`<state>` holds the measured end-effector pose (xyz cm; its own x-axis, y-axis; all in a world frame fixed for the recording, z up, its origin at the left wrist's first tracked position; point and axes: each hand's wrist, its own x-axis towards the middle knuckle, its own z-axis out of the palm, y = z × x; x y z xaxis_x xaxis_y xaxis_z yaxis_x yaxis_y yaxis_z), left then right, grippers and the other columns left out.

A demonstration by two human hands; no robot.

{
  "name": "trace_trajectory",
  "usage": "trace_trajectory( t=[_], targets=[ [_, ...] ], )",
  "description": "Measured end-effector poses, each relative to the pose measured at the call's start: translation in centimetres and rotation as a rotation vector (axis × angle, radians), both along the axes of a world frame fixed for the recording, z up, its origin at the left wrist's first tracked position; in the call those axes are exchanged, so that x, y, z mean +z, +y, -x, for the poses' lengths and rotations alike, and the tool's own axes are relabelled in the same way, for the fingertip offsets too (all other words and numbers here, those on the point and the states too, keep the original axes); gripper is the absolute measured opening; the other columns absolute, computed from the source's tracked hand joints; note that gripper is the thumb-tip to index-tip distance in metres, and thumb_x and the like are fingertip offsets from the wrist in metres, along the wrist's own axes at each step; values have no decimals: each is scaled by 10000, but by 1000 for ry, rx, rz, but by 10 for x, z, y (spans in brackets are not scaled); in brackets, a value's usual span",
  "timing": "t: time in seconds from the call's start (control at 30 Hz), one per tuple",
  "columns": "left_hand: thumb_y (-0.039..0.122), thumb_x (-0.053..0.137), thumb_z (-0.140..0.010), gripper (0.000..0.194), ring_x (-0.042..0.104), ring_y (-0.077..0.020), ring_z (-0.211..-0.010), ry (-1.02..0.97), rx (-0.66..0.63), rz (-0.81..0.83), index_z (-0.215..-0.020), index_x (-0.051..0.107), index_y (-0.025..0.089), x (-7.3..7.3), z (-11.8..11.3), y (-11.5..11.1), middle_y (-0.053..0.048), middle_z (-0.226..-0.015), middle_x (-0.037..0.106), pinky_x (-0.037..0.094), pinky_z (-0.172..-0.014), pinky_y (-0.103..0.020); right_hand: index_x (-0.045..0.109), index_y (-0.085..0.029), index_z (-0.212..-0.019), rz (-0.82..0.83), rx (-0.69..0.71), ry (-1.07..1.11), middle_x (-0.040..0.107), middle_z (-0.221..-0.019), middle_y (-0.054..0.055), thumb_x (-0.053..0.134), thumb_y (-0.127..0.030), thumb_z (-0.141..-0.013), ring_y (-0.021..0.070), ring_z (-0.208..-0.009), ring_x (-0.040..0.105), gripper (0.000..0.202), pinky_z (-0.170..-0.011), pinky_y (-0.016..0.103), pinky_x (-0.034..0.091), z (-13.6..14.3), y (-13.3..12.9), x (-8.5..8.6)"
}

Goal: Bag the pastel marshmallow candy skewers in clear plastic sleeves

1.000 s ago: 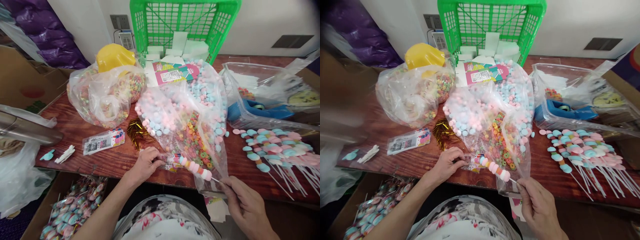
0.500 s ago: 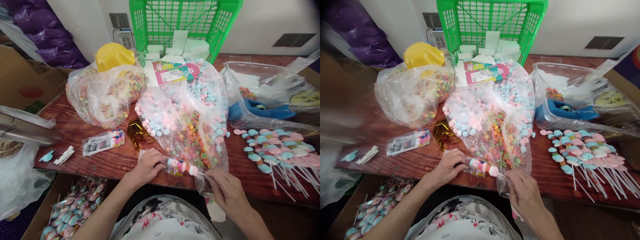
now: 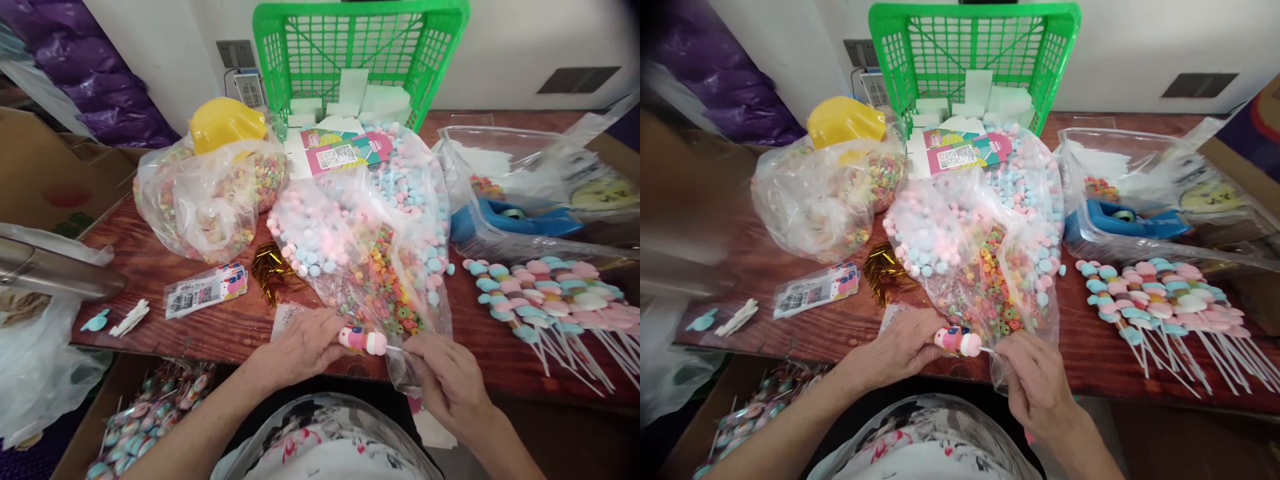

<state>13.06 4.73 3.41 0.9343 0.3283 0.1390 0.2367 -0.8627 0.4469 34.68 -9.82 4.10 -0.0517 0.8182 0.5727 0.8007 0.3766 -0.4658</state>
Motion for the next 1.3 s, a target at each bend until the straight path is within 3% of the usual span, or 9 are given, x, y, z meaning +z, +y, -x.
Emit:
trace_trajectory(
  t=[0.2,0.43,0.7,0.83,1.0,1.1,1.23,1.3],
  targets=[
    [521,481,-911,339,554,-179,-752,45,28,176,-906,475,182,16,-8,-21,-37,-863,596,359,-630,-273,530,-157,-938,47,81,-161,592,-809,67,391,3,-817,182,-741,529,245,-659,297,435,6,10,14],
    [409,533,-917,220,524,-157,-756,17,134,328,-924,488,194,17,-9,-28,-8,-853,579,350,-651,-263,535,-168,-840,120,145,-281,548,-772,53,366,-8,-800,183,-730,468,236,-652,308,377,17,21,30],
    [281,519,-894,191,471,-150,-640,-77,257,60,-736,463,191,-1,0,-28,-11,-714,546,279,-585,-286,539,-163,-809,96,114,-394,551,-781,76,362,-17,-794,196,-696,444,230,-646,335,344,21,8,45],
    [236,515,-877,189,448,-138,-595,-139,261,43,-704,452,192,-6,-6,-32,-3,-670,530,262,-561,-284,536,-169,-820,132,101,-376,543,-783,72,370,-24,-806,206,-713,453,221,-669,346,350,29,8,41],
    [194,586,-804,176,427,-126,-575,-141,289,113,-683,458,189,-8,-15,-41,16,-637,516,233,-538,-275,538,-170,-814,185,124,-318,555,-783,59,401,-16,-787,199,-731,464,208,-687,331,360,40,22,23],
    [262,652,-789,183,453,-125,-605,-94,309,231,-708,509,180,-2,-11,-40,23,-661,535,255,-551,-262,550,-175,-822,209,141,-309,565,-785,47,431,-29,-795,194,-728,474,191,-685,326,349,41,29,17],
    [455,717,-758,302,506,-132,-669,6,272,481,-877,613,197,10,1,-33,33,-741,580,324,-593,-239,579,-182,-826,185,107,-297,571,-760,32,458,-95,-873,177,-707,490,156,-662,310,326,27,33,17],
    [469,710,-765,317,523,-142,-693,23,292,476,-906,618,201,12,4,-31,27,-763,596,342,-614,-243,587,-179,-834,172,76,-304,574,-755,34,461,-129,-908,174,-712,504,155,-665,303,331,19,34,16]
  ],
)
